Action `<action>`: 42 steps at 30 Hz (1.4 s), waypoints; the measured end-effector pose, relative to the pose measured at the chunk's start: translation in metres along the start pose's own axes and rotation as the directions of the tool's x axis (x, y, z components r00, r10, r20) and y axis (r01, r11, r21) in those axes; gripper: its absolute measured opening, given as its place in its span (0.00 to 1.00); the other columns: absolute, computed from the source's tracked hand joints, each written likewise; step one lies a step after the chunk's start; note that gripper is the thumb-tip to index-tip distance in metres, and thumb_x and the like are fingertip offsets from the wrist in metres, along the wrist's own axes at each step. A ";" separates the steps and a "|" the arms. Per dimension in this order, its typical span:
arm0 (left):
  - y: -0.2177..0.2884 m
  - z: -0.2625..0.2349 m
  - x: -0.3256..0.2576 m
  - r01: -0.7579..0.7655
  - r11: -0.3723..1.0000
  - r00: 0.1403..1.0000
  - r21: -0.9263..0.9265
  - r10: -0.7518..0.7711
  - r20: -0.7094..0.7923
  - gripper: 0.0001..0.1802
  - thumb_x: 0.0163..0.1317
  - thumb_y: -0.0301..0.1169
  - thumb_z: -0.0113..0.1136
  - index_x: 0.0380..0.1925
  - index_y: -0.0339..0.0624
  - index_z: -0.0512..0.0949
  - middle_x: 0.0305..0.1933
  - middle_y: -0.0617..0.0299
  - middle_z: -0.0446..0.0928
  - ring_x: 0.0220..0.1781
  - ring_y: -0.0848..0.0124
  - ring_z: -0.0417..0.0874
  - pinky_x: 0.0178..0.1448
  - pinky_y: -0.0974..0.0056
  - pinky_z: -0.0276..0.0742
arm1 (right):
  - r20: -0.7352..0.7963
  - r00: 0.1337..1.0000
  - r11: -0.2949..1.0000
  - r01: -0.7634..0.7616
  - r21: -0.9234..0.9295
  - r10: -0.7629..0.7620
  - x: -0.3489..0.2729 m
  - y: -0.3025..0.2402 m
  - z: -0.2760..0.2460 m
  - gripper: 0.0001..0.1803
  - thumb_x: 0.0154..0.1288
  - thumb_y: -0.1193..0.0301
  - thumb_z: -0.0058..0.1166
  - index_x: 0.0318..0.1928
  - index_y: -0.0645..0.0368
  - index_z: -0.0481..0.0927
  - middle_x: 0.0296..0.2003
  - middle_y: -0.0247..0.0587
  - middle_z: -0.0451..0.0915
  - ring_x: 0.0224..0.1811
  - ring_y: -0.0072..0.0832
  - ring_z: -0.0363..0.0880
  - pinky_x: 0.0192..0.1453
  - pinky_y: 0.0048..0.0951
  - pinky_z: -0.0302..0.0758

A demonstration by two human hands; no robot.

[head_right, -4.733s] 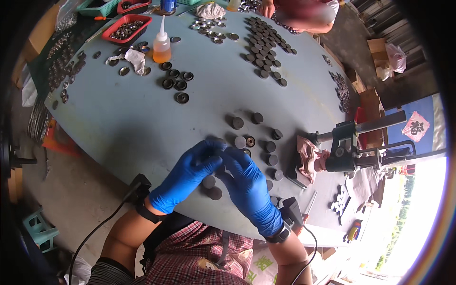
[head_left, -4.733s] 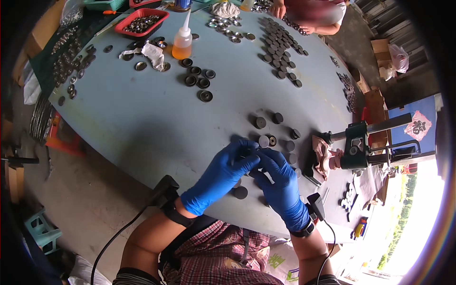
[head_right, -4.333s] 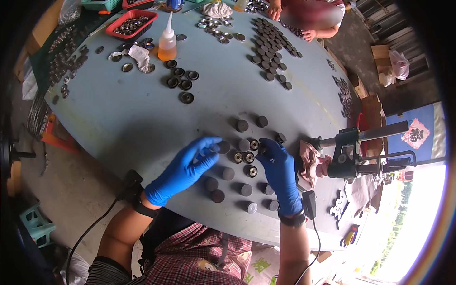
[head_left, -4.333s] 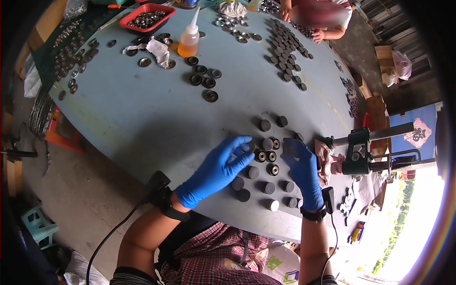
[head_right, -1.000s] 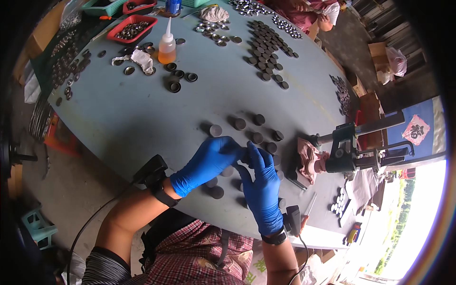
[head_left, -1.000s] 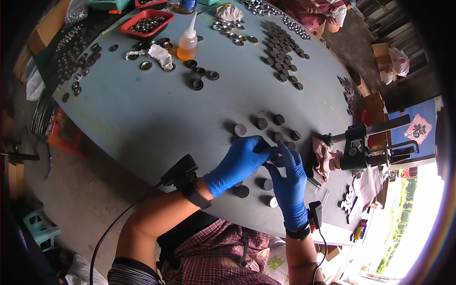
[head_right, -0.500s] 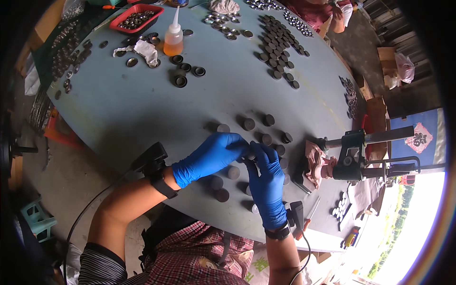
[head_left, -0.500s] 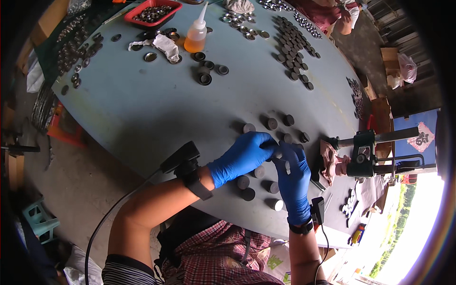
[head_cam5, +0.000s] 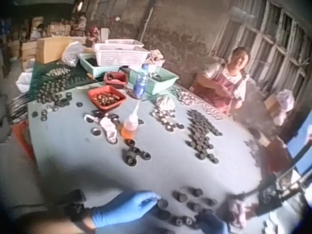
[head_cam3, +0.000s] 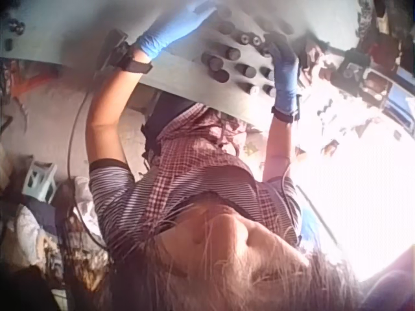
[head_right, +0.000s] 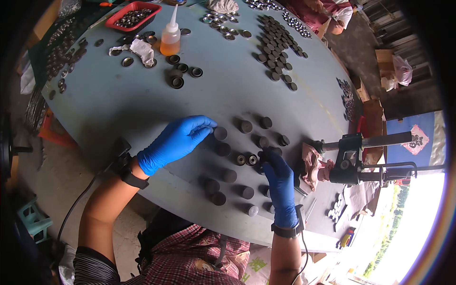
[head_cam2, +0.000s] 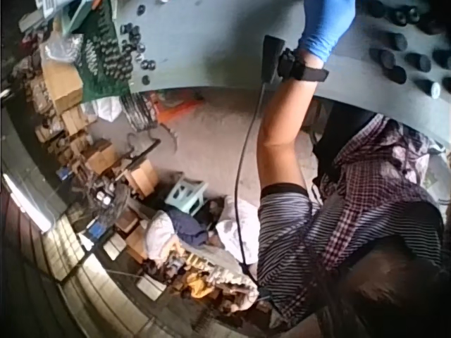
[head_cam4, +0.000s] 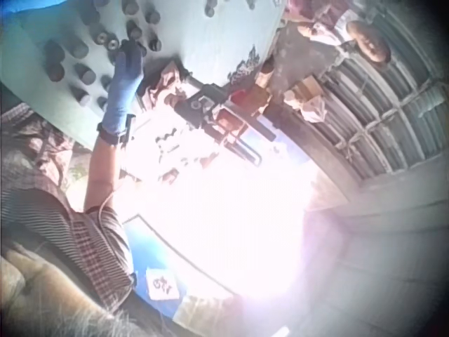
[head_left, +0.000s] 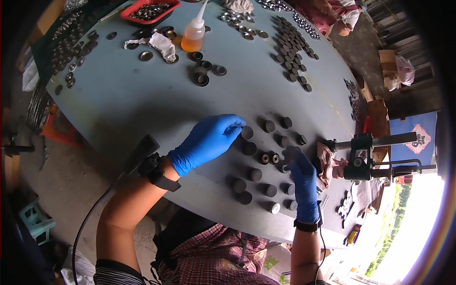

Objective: Assembling small metal and rubber components using a manual press.

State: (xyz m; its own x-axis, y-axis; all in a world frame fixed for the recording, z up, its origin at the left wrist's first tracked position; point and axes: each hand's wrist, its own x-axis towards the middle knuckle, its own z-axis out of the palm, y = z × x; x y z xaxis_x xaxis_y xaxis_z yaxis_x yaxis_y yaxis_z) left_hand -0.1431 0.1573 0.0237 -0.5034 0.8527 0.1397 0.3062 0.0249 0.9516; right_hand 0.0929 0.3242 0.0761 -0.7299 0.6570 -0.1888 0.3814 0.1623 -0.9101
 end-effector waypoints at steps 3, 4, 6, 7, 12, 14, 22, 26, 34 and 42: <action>-0.004 -0.014 0.004 -0.050 0.910 0.987 0.412 0.108 -0.120 0.17 0.63 0.27 0.61 0.53 0.39 0.77 0.49 0.53 0.80 0.45 0.60 0.82 0.49 0.59 0.78 | -0.067 0.998 0.999 0.010 0.048 -0.007 0.000 -0.006 -0.002 0.20 0.68 0.79 0.49 0.60 0.65 0.76 0.49 0.39 0.82 0.47 0.22 0.80 0.54 0.25 0.75; -0.007 -0.017 0.008 -0.080 0.790 0.961 0.608 0.224 -0.165 0.21 0.60 0.27 0.62 0.55 0.41 0.76 0.53 0.52 0.78 0.48 0.55 0.80 0.50 0.56 0.77 | -0.073 0.997 0.999 0.041 0.029 -0.039 0.005 -0.004 -0.001 0.20 0.68 0.79 0.50 0.60 0.64 0.76 0.48 0.38 0.81 0.47 0.22 0.80 0.55 0.26 0.75; -0.015 -0.030 0.020 -0.016 0.727 0.957 0.686 0.210 -0.200 0.24 0.56 0.26 0.63 0.56 0.43 0.75 0.57 0.54 0.73 0.52 0.54 0.76 0.53 0.54 0.73 | -0.027 0.998 0.996 0.054 -0.067 -0.056 0.017 -0.015 0.011 0.20 0.68 0.79 0.50 0.60 0.65 0.76 0.48 0.39 0.82 0.46 0.23 0.82 0.54 0.26 0.76; -0.018 -0.038 0.024 -0.028 0.646 0.915 0.763 0.323 -0.240 0.23 0.55 0.26 0.63 0.54 0.42 0.76 0.56 0.54 0.73 0.53 0.55 0.75 0.54 0.53 0.73 | -0.019 0.998 0.996 0.065 -0.061 -0.066 0.024 -0.022 0.021 0.20 0.68 0.79 0.50 0.60 0.65 0.76 0.48 0.39 0.82 0.46 0.23 0.82 0.54 0.26 0.76; -0.026 -0.061 0.024 -0.007 0.575 0.981 0.818 0.164 -0.107 0.21 0.54 0.27 0.63 0.50 0.44 0.77 0.54 0.58 0.73 0.53 0.57 0.74 0.53 0.51 0.70 | 0.284 0.918 0.932 0.329 -0.154 -0.277 0.074 -0.052 0.082 0.18 0.69 0.77 0.49 0.58 0.66 0.76 0.44 0.39 0.82 0.41 0.23 0.82 0.47 0.24 0.78; -0.029 -0.065 0.013 -0.071 0.589 0.966 0.805 0.241 -0.091 0.19 0.54 0.28 0.62 0.49 0.47 0.78 0.53 0.59 0.73 0.50 0.59 0.76 0.51 0.53 0.71 | 0.313 0.914 0.916 0.333 -0.221 -0.257 0.091 -0.063 0.104 0.19 0.69 0.78 0.48 0.59 0.66 0.75 0.43 0.39 0.82 0.39 0.23 0.82 0.46 0.23 0.78; -0.034 -0.105 -0.005 -0.104 0.872 0.938 0.479 0.246 -0.244 0.16 0.59 0.27 0.62 0.49 0.41 0.78 0.48 0.51 0.79 0.48 0.50 0.81 0.50 0.53 0.77 | 0.391 0.903 0.984 0.166 0.067 -0.179 0.148 -0.049 0.175 0.16 0.70 0.78 0.43 0.55 0.67 0.77 0.37 0.42 0.83 0.34 0.24 0.80 0.41 0.25 0.77; -0.055 -0.145 -0.017 -0.049 0.868 0.876 0.494 0.275 -0.396 0.12 0.61 0.26 0.61 0.45 0.39 0.79 0.47 0.52 0.80 0.48 0.50 0.81 0.51 0.54 0.78 | 0.191 0.863 0.803 0.505 -0.317 -0.468 0.141 -0.042 0.180 0.18 0.64 0.79 0.56 0.55 0.62 0.76 0.47 0.48 0.76 0.35 0.34 0.80 0.41 0.31 0.78; -0.079 -0.245 -0.037 0.215 0.680 0.719 0.701 0.375 -0.585 0.18 0.58 0.26 0.62 0.51 0.41 0.77 0.50 0.51 0.79 0.51 0.49 0.79 0.53 0.51 0.76 | 0.500 0.661 0.667 0.717 -0.202 -0.559 0.076 -0.090 0.204 0.16 0.62 0.80 0.57 0.51 0.58 0.80 0.41 0.49 0.80 0.33 0.39 0.82 0.38 0.34 0.80; -0.123 -0.371 0.007 0.724 0.350 0.509 0.594 0.310 -0.803 0.24 0.52 0.32 0.68 0.51 0.43 0.77 0.48 0.50 0.77 0.48 0.50 0.79 0.51 0.50 0.75 | 0.644 0.612 0.756 0.650 -0.079 -0.459 0.040 -0.115 0.209 0.15 0.63 0.78 0.57 0.51 0.55 0.82 0.44 0.45 0.82 0.38 0.41 0.84 0.40 0.34 0.81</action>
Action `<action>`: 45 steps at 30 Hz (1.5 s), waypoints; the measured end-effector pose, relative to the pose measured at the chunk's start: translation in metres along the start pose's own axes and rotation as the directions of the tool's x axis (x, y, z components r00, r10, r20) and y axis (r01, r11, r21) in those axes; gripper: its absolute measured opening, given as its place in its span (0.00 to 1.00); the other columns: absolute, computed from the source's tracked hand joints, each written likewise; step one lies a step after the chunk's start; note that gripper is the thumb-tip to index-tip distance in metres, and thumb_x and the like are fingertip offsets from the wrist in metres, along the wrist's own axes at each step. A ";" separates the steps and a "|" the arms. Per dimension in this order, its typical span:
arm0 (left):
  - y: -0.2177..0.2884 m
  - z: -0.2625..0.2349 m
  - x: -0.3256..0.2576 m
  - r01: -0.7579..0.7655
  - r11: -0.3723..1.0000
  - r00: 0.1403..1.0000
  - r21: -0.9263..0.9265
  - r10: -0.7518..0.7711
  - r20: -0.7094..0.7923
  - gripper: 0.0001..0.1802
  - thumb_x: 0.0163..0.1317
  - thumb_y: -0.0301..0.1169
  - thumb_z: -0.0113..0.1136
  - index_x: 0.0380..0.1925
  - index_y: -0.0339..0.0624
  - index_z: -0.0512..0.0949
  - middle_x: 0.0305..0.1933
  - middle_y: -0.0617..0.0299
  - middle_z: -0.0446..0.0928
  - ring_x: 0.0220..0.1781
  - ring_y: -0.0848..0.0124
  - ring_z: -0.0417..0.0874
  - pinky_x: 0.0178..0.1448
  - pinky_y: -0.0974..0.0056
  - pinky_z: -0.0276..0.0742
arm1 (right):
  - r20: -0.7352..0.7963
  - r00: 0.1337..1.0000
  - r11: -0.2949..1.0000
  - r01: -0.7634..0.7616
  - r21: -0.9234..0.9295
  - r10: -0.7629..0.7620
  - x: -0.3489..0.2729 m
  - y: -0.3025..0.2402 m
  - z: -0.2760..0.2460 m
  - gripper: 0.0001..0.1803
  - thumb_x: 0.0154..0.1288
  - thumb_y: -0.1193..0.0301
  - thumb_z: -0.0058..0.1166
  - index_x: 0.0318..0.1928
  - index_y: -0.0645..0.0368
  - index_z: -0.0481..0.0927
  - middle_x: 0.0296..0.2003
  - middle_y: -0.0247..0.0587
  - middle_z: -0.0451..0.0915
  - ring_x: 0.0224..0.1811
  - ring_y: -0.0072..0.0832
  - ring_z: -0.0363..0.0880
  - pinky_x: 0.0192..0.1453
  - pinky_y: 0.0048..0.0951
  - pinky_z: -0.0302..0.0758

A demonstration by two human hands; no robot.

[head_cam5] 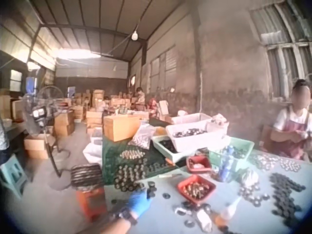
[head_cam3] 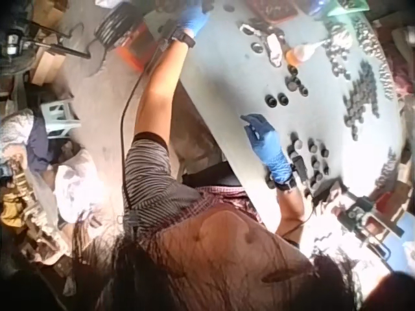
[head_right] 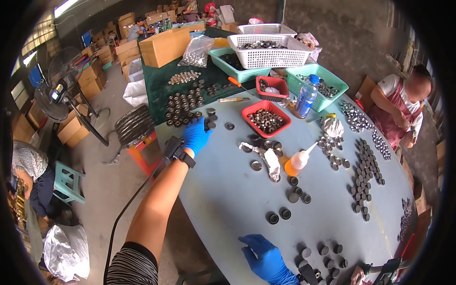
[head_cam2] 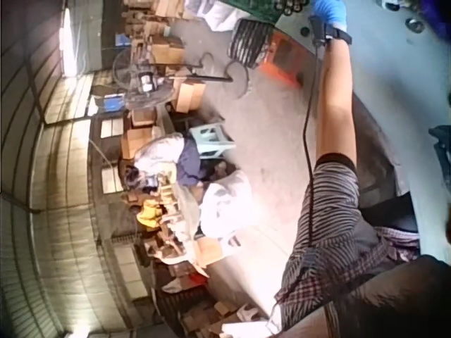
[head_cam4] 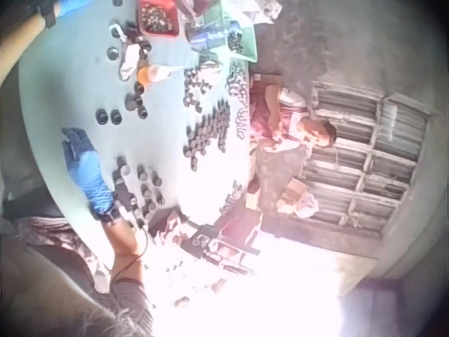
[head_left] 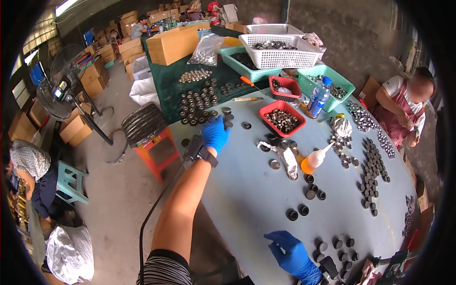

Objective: Assembling small metal and rubber components using a manual press.

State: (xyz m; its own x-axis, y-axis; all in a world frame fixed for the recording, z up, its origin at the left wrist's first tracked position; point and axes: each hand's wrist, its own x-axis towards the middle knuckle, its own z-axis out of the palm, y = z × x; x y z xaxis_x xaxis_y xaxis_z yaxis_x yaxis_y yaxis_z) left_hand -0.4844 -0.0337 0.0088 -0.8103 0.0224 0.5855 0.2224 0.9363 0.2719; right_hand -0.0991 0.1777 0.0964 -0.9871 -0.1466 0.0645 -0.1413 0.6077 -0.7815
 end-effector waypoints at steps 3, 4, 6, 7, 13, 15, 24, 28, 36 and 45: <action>-0.016 0.021 0.010 -0.109 0.986 0.967 -0.123 0.134 0.219 0.09 0.54 0.32 0.67 0.34 0.45 0.80 0.47 0.51 0.77 0.45 0.48 0.79 0.49 0.50 0.76 | 0.011 0.998 0.996 -0.068 0.049 0.068 -0.013 0.001 -0.006 0.14 0.63 0.80 0.58 0.49 0.57 0.83 0.44 0.48 0.82 0.38 0.38 0.85 0.42 0.30 0.80; -0.014 0.027 0.008 -0.111 0.985 0.965 -0.130 0.138 0.224 0.09 0.54 0.32 0.67 0.34 0.45 0.80 0.47 0.51 0.77 0.45 0.48 0.79 0.49 0.50 0.76 | 0.008 0.997 0.996 -0.077 0.046 0.076 -0.020 0.000 -0.011 0.14 0.63 0.80 0.58 0.49 0.57 0.83 0.44 0.48 0.82 0.38 0.38 0.85 0.42 0.30 0.80; -0.005 0.032 0.003 -0.178 0.935 0.968 -0.307 0.222 0.114 0.09 0.55 0.32 0.67 0.34 0.45 0.79 0.40 0.52 0.79 0.44 0.47 0.79 0.49 0.49 0.75 | 0.011 0.998 0.996 -0.061 0.066 0.060 -0.032 0.000 -0.018 0.13 0.68 0.77 0.53 0.52 0.62 0.80 0.48 0.53 0.80 0.50 0.46 0.80 0.54 0.37 0.76; -0.001 0.030 0.002 -0.178 0.934 0.967 -0.311 0.224 0.120 0.09 0.55 0.32 0.67 0.34 0.45 0.79 0.40 0.52 0.79 0.44 0.47 0.79 0.49 0.49 0.75 | -0.073 0.996 0.997 -0.039 0.061 0.043 -0.035 -0.002 -0.017 0.13 0.64 0.83 0.55 0.49 0.61 0.82 0.44 0.51 0.82 0.45 0.45 0.83 0.49 0.34 0.78; 0.009 0.008 0.000 -0.277 0.948 0.944 -0.154 0.299 0.141 0.08 0.55 0.30 0.66 0.34 0.44 0.77 0.38 0.54 0.79 0.42 0.52 0.78 0.48 0.50 0.74 | -0.063 0.997 0.998 -0.034 0.051 0.037 -0.052 -0.017 -0.015 0.15 0.62 0.83 0.55 0.50 0.61 0.82 0.44 0.52 0.82 0.45 0.46 0.82 0.49 0.36 0.78; 0.019 -0.002 -0.021 -0.305 0.949 0.929 -0.084 0.316 0.194 0.09 0.55 0.29 0.65 0.35 0.44 0.78 0.41 0.55 0.79 0.43 0.54 0.77 0.48 0.51 0.74 | -0.067 0.997 0.998 -0.041 0.051 0.044 -0.057 -0.021 -0.015 0.16 0.62 0.84 0.55 0.50 0.61 0.82 0.44 0.52 0.82 0.45 0.46 0.82 0.48 0.36 0.78; 0.088 -0.115 -0.171 -0.377 0.708 0.782 -0.597 0.589 0.205 0.12 0.58 0.27 0.62 0.43 0.42 0.79 0.50 0.56 0.78 0.51 0.54 0.76 0.56 0.54 0.74 | -0.101 0.979 0.982 -0.170 0.078 0.178 -0.083 -0.013 -0.001 0.13 0.63 0.80 0.57 0.48 0.60 0.83 0.42 0.47 0.83 0.41 0.39 0.85 0.45 0.31 0.80; 0.122 -0.154 -0.236 -0.305 0.541 0.673 -0.784 0.705 0.225 0.15 0.59 0.23 0.62 0.48 0.39 0.79 0.50 0.55 0.79 0.50 0.53 0.78 0.55 0.54 0.77 | -0.286 0.932 0.972 -0.236 -0.007 0.224 -0.082 0.006 0.014 0.14 0.65 0.80 0.52 0.50 0.59 0.81 0.43 0.51 0.81 0.40 0.49 0.83 0.43 0.38 0.80; 0.137 -0.172 -0.264 0.115 0.472 0.933 -0.874 0.252 0.259 0.13 0.70 0.23 0.54 0.52 0.39 0.80 0.47 0.58 0.76 0.42 0.69 0.75 0.49 0.67 0.74 | -0.403 0.911 0.913 -0.240 -0.330 0.094 -0.064 0.031 0.040 0.20 0.59 0.76 0.57 0.53 0.59 0.77 0.50 0.48 0.77 0.46 0.49 0.79 0.47 0.40 0.79; 0.145 -0.195 -0.288 0.648 0.098 0.728 -0.755 0.213 0.652 0.16 0.73 0.28 0.53 0.58 0.42 0.76 0.42 0.71 0.76 0.40 0.84 0.73 0.52 0.71 0.77 | -0.401 0.899 0.980 -0.197 -0.007 0.178 -0.083 0.040 0.037 0.13 0.61 0.80 0.49 0.44 0.60 0.81 0.34 0.51 0.80 0.34 0.49 0.81 0.38 0.44 0.79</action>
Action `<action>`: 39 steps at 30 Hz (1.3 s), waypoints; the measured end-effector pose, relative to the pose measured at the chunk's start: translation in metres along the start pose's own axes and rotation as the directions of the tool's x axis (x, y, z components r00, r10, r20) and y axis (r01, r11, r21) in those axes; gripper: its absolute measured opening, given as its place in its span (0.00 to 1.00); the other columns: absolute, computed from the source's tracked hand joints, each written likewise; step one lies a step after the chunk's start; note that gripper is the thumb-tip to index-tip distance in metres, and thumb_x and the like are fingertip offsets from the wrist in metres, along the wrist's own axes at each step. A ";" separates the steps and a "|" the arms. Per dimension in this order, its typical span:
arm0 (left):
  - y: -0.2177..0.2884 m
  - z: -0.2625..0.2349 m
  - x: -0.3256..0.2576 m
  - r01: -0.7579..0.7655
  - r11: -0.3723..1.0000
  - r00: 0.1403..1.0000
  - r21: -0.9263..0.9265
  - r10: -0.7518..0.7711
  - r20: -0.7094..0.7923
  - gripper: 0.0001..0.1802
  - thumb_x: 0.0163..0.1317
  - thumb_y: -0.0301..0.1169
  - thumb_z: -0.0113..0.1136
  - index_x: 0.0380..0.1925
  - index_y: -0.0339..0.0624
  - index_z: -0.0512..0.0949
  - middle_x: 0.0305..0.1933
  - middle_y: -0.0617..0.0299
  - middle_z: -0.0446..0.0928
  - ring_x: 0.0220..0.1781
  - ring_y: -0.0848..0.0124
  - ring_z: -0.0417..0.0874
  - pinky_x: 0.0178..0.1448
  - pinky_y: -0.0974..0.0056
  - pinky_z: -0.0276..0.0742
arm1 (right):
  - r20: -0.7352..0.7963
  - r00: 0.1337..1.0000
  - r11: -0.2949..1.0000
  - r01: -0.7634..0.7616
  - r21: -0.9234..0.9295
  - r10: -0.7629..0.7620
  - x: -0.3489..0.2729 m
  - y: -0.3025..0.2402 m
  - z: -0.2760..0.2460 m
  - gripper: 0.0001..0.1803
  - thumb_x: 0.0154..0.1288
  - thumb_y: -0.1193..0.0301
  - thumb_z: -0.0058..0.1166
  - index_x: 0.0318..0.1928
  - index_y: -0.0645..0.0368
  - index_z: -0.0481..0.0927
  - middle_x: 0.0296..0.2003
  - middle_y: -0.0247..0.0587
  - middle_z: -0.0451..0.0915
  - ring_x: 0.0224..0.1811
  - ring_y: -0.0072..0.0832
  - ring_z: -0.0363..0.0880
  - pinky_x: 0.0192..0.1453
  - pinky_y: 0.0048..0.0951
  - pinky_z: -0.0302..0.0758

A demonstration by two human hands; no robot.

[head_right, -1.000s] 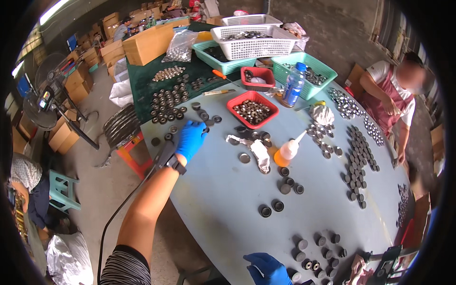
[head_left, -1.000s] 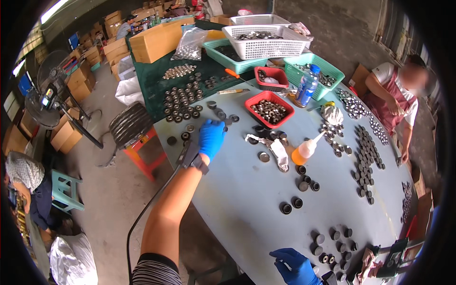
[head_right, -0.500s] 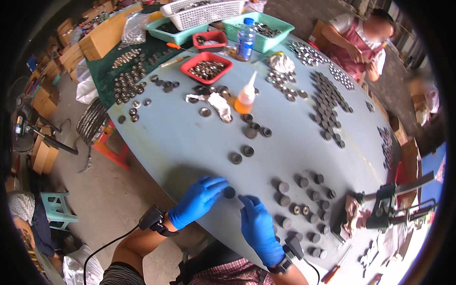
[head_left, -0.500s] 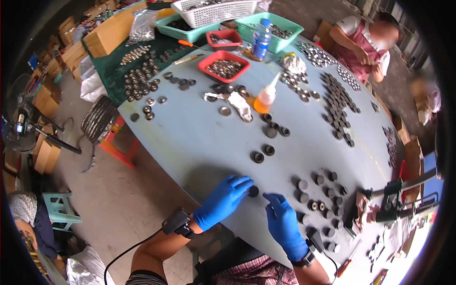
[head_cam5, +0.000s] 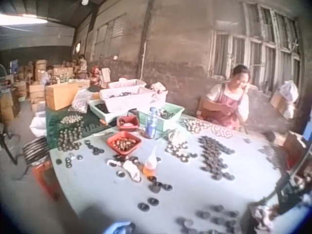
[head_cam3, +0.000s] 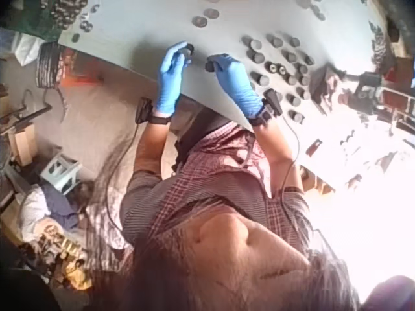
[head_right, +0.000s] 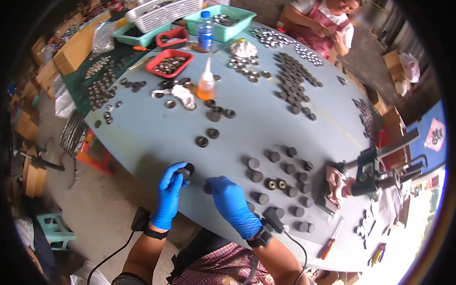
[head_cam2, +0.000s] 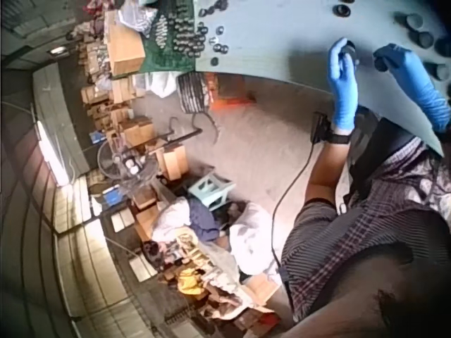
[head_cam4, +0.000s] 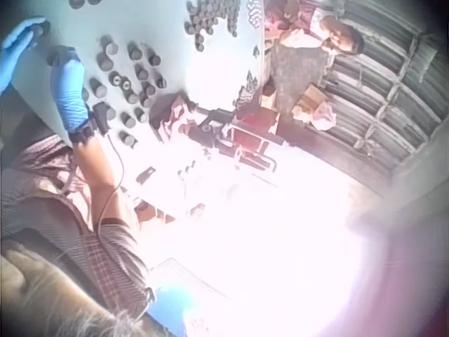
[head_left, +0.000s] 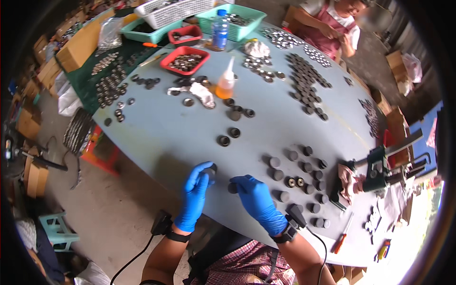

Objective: Assembling small metal and rubber components using a manual press.

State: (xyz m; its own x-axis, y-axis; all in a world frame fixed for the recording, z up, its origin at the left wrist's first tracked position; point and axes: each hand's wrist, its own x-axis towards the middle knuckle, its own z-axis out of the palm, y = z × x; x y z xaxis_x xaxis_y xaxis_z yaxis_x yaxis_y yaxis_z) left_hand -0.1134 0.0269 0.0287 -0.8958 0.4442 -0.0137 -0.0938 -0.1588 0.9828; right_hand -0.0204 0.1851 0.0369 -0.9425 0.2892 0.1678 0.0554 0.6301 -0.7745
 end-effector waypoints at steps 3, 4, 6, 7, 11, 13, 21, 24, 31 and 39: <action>0.002 0.006 -0.006 0.014 0.995 1.000 0.095 -0.015 0.010 0.18 0.66 0.23 0.59 0.56 0.43 0.76 0.43 0.74 0.75 0.34 0.86 0.66 0.42 0.77 0.69 | 0.098 0.994 0.965 -0.016 -0.264 0.043 -0.006 0.003 0.005 0.19 0.59 0.80 0.50 0.52 0.61 0.77 0.42 0.54 0.79 0.37 0.50 0.82 0.39 0.42 0.80; 0.001 0.008 -0.005 0.017 0.996 1.000 0.090 -0.020 0.023 0.18 0.66 0.23 0.59 0.56 0.43 0.76 0.43 0.74 0.75 0.34 0.86 0.66 0.42 0.77 0.69 | 0.054 0.998 0.967 0.007 -0.256 0.007 -0.008 0.002 0.009 0.20 0.59 0.79 0.51 0.54 0.62 0.76 0.45 0.55 0.77 0.38 0.51 0.82 0.39 0.42 0.81; -0.001 0.011 -0.004 0.003 0.979 1.000 0.205 -0.001 -0.008 0.19 0.64 0.21 0.62 0.55 0.44 0.76 0.40 0.74 0.74 0.32 0.86 0.64 0.38 0.78 0.64 | 0.031 0.999 0.952 0.021 -0.305 -0.013 -0.009 -0.007 0.013 0.24 0.59 0.77 0.52 0.58 0.64 0.73 0.51 0.57 0.75 0.41 0.50 0.82 0.39 0.41 0.82; -0.006 0.012 -0.003 -0.037 0.979 0.999 0.201 0.034 0.018 0.18 0.64 0.21 0.61 0.55 0.43 0.76 0.38 0.73 0.73 0.33 0.85 0.66 0.40 0.76 0.67 | -0.035 0.984 0.921 0.150 -0.359 -0.174 -0.009 -0.004 0.019 0.20 0.57 0.76 0.53 0.53 0.64 0.74 0.47 0.56 0.75 0.40 0.48 0.81 0.36 0.40 0.81; -0.013 0.019 -0.002 -0.123 0.958 0.992 0.260 0.118 0.036 0.18 0.66 0.26 0.62 0.56 0.40 0.75 0.48 0.63 0.76 0.44 0.75 0.76 0.49 0.69 0.73 | 0.069 0.986 0.860 0.167 -0.482 -0.152 -0.012 -0.001 0.015 0.12 0.55 0.77 0.52 0.42 0.65 0.74 0.36 0.51 0.72 0.33 0.47 0.77 0.38 0.44 0.79; -0.012 0.015 0.001 -0.431 0.541 0.891 0.722 0.383 0.245 0.22 0.63 0.29 0.65 0.57 0.39 0.75 0.50 0.53 0.75 0.48 0.59 0.77 0.53 0.58 0.74 | 0.070 0.989 0.911 0.145 -0.386 -0.128 -0.017 0.000 0.006 0.13 0.55 0.79 0.50 0.43 0.64 0.75 0.37 0.52 0.73 0.34 0.48 0.78 0.39 0.44 0.78; 0.001 0.011 -0.006 -0.328 0.327 0.942 0.886 0.188 0.279 0.30 0.57 0.33 0.68 0.61 0.43 0.73 0.54 0.47 0.72 0.52 0.48 0.75 0.55 0.50 0.72 | 0.005 0.996 0.976 -0.083 -0.202 0.086 -0.049 -0.001 -0.079 0.13 0.60 0.79 0.54 0.47 0.60 0.79 0.42 0.49 0.76 0.41 0.49 0.79 0.44 0.43 0.78; 0.000 0.009 -0.005 -0.372 0.315 0.925 0.873 0.201 0.322 0.30 0.57 0.31 0.68 0.61 0.42 0.73 0.55 0.49 0.72 0.53 0.50 0.75 0.56 0.51 0.73 | 0.027 1.000 0.966 0.002 -0.257 0.005 -0.049 -0.006 -0.062 0.14 0.62 0.77 0.56 0.49 0.60 0.79 0.45 0.48 0.76 0.44 0.47 0.79 0.45 0.42 0.78; 0.002 0.005 -0.005 -0.383 0.322 0.923 0.866 0.167 0.347 0.25 0.57 0.27 0.66 0.57 0.41 0.74 0.54 0.51 0.73 0.52 0.50 0.77 0.53 0.52 0.76 | 0.104 0.978 0.872 0.211 -0.442 -0.183 -0.053 0.006 -0.016 0.16 0.58 0.75 0.57 0.48 0.59 0.78 0.39 0.46 0.72 0.38 0.39 0.77 0.38 0.38 0.76; -0.007 0.010 -0.009 -0.396 0.595 0.918 0.699 0.284 0.278 0.24 0.58 0.22 0.65 0.56 0.40 0.74 0.53 0.50 0.76 0.48 0.52 0.82 0.53 0.57 0.79 | 0.086 0.993 0.897 0.115 -0.426 -0.087 -0.052 0.003 -0.021 0.13 0.58 0.72 0.58 0.45 0.58 0.75 0.40 0.45 0.71 0.39 0.41 0.77 0.37 0.39 0.76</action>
State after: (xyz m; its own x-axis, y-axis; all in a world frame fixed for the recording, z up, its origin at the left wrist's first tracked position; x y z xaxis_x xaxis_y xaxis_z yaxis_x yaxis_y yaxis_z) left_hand -0.1000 0.0329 0.0235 -0.7279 0.6077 0.3177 0.6028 0.3463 0.7188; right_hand 0.0353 0.1872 0.0385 -0.9685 0.1706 0.1816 0.0815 0.9056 -0.4161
